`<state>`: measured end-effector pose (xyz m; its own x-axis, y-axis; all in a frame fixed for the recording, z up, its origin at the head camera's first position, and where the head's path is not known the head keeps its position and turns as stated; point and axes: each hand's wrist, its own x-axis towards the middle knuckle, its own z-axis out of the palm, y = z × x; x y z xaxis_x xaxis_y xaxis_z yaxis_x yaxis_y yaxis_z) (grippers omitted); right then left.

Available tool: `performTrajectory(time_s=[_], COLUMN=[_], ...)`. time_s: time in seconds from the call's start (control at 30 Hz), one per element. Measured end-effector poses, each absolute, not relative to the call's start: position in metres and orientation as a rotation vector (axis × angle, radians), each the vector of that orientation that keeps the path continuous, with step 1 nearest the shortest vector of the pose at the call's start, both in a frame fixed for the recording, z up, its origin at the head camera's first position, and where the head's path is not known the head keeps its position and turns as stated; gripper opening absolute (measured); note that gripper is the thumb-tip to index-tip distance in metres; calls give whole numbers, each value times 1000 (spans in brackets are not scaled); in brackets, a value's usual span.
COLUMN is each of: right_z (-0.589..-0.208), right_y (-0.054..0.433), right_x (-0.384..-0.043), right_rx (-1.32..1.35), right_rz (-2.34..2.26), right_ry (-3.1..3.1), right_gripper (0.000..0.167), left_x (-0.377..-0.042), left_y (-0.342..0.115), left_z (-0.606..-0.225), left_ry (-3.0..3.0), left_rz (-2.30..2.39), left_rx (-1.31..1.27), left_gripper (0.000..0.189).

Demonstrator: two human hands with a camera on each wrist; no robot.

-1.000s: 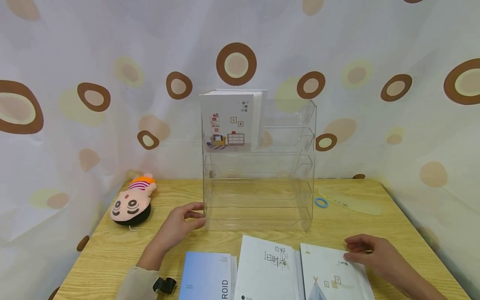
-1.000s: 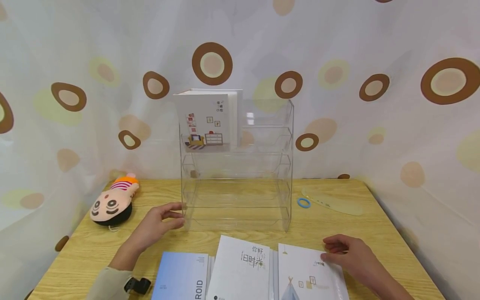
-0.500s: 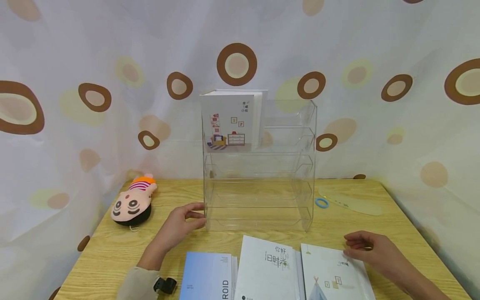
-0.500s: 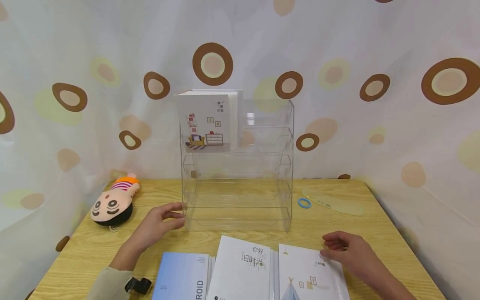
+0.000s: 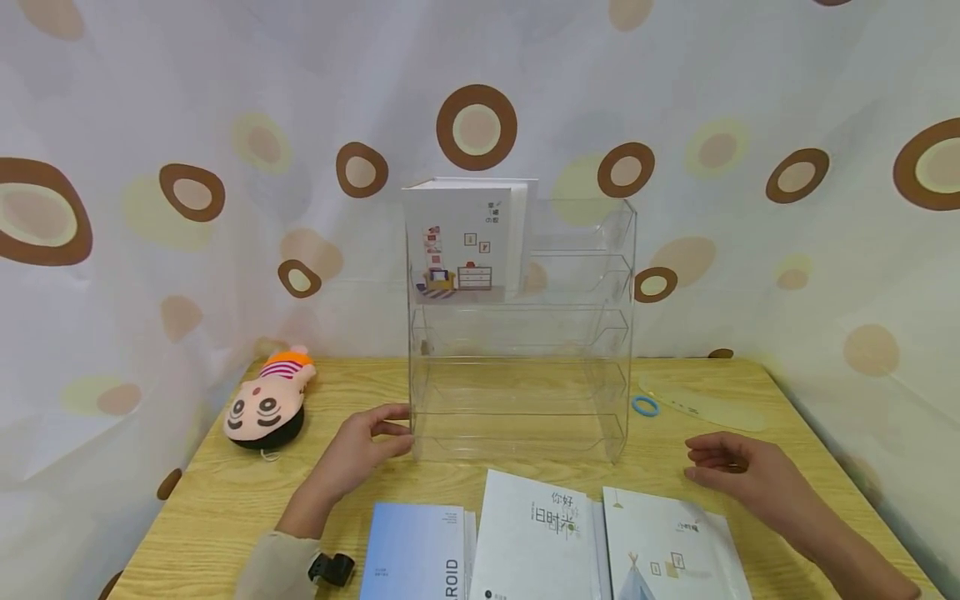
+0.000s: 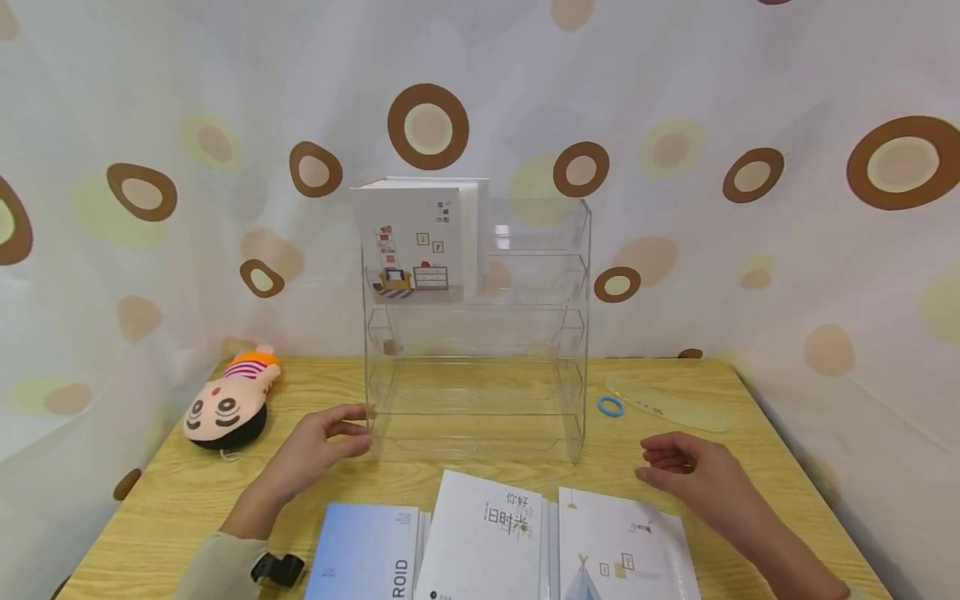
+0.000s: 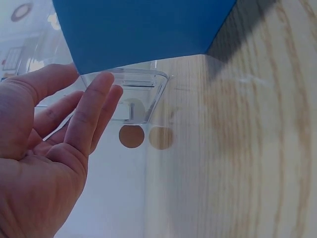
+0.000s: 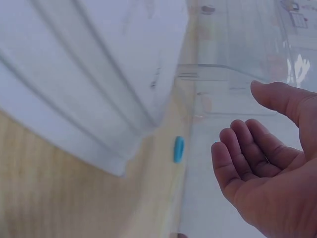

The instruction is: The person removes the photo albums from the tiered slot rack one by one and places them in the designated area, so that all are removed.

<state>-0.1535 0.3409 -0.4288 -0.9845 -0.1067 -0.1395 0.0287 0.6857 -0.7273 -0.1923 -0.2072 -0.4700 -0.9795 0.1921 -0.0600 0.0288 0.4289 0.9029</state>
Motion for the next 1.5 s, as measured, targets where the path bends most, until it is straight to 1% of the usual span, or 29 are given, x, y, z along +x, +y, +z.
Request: performTrajectory(time_s=[0.37, 0.57, 0.77, 1.0, 1.23, 1.5], right_z=[-390, -368, -351, -327, -304, -284], right_y=[305, 275, 245, 218, 193, 175], right_x=[-177, -193, -204, -222, -245, -267], right_rx=[-233, -305, -392, -455, -501, -518], right_rz=[-1294, -1332, -1376, -1571, -1680, -1756], right_ry=[2755, 2765, 2759, 2715, 2661, 2660], right_gripper=[51, 53, 50, 45, 48, 45], left_x=[-191, -193, -194, -194, -193, -193], left_y=[-209, -211, -210, -210, -211, -210], left_z=[-471, -473, -474, -474, -474, -475], left_ry=[2528, 2491, 2480, 2474, 2473, 2461], left_rz=[1594, 1630, 1636, 1643, 1642, 1661], left_rx=[211, 220, 245, 212, 204, 210], left_gripper=[53, 50, 52, 50, 50, 49])
